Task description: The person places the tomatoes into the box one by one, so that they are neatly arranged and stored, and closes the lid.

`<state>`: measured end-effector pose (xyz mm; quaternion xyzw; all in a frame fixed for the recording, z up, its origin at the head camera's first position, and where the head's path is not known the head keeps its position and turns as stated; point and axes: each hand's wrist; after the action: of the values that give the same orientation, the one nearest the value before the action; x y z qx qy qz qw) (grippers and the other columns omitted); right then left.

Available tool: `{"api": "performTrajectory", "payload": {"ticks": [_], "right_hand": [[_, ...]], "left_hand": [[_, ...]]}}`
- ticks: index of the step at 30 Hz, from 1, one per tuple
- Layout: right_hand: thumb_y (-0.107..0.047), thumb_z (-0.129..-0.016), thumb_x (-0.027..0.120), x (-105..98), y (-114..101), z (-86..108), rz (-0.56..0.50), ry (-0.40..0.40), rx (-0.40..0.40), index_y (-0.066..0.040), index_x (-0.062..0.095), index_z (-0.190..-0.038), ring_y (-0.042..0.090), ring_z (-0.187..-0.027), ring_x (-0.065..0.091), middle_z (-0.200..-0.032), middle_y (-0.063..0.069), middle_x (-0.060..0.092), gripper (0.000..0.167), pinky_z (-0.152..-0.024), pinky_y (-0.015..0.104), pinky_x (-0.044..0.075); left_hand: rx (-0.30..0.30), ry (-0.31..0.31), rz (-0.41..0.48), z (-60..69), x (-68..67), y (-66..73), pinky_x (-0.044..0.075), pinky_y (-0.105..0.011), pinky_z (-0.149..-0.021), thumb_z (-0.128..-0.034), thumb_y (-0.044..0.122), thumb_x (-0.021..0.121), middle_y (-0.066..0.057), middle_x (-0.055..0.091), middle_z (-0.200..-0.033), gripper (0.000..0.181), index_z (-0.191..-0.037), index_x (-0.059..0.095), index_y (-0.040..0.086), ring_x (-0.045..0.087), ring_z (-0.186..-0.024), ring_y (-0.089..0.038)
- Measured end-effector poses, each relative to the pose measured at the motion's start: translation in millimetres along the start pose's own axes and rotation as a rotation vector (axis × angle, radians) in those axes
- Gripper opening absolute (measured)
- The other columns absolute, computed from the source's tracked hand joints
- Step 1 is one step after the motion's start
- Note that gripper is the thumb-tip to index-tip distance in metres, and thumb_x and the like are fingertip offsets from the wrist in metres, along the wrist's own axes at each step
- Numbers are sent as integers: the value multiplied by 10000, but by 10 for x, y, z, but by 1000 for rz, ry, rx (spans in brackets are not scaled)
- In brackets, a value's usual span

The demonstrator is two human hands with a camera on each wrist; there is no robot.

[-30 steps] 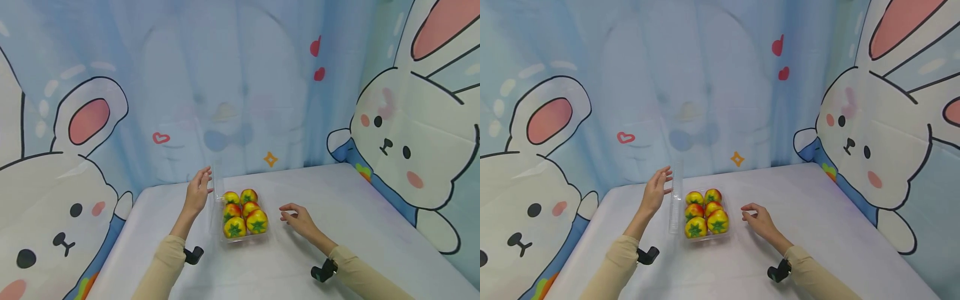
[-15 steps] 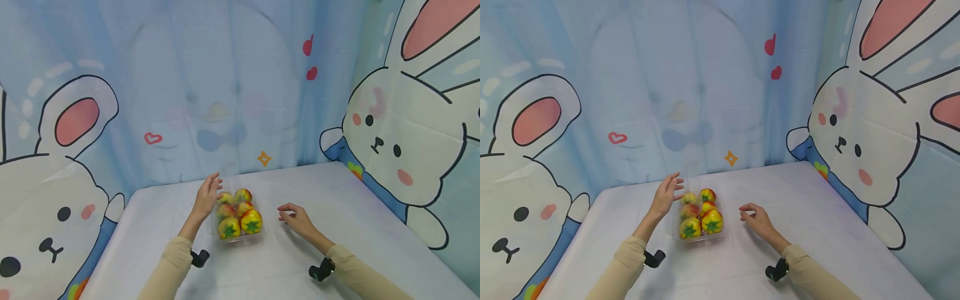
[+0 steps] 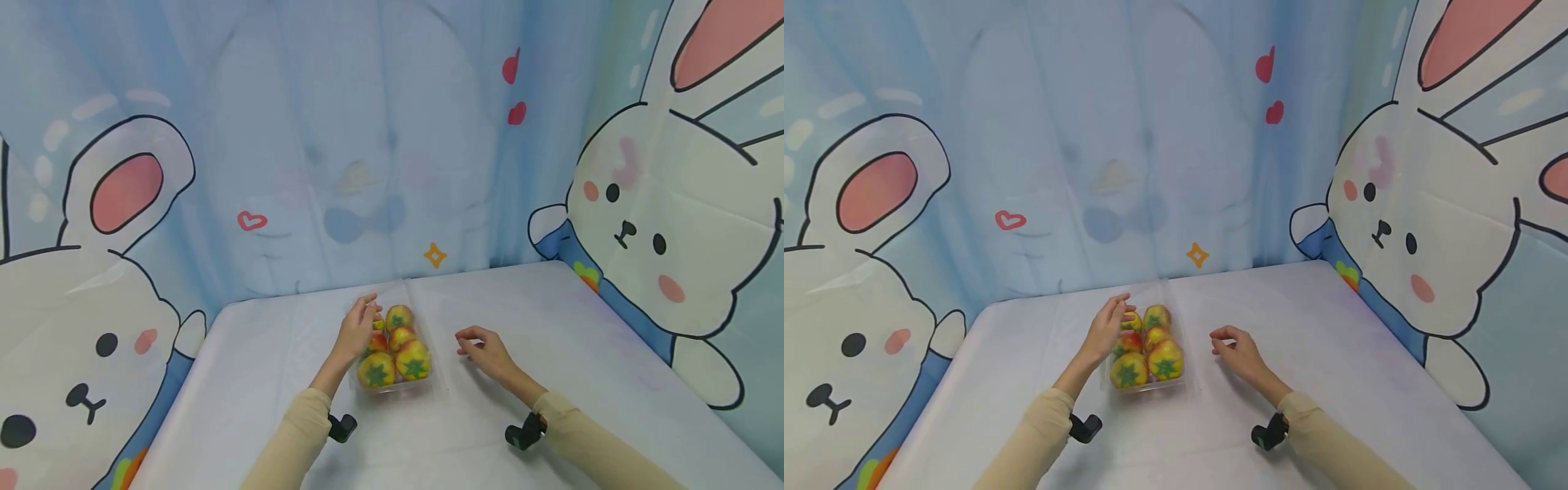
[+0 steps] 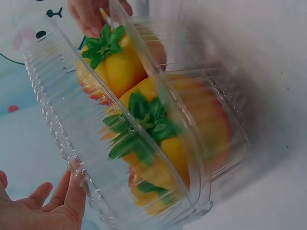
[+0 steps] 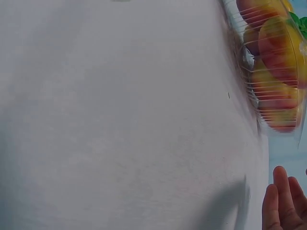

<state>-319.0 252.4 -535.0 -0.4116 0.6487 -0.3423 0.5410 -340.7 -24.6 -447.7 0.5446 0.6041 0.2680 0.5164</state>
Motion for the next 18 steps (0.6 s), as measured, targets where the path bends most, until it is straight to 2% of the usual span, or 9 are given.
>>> {"api": "performTrajectory", "payload": {"ticks": [4, 9, 18], "right_hand": [[-114, -995, 560, -11, -17, -119, -22, -12, -3, 80, 613, -1164, 279, -866, 688, -1125, 249, 631, 263, -714, 280, 542], [-107, -1004, 546, -9, -68, -326, -44, -27, -25, 111, 591, -1181, 301, -880, 693, -1120, 286, 614, 284, -723, 339, 563], [-159, -1012, 520, 31, -249, -762, -44, -58, 43, 111, 571, -1225, 262, -915, 694, -1182, 306, 599, 348, -741, 310, 564]], "left_hand": [[-3, -9, 7, 6, 45, -44, 545, -520, -817, -1089, 243, 341, -297, 582, -1243, 441, -1413, 448, -35, 566, -1106, -467], [-27, -40, 6, 13, 70, -46, 538, -515, -843, -1087, 267, 324, -287, 568, -1268, 451, -1420, 443, -11, 559, -1136, -472], [-21, -58, -21, -6, 119, -121, 546, -514, -815, -1083, 243, 325, -313, 564, -1214, 446, -1394, 450, -53, 574, -1056, -466]]}}
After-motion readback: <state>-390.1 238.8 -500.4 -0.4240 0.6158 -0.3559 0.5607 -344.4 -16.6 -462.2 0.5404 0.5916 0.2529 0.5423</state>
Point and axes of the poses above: each hand's wrist, its own z-axis away from the middle knuckle, its own x-axis out of the palm, y = z × x
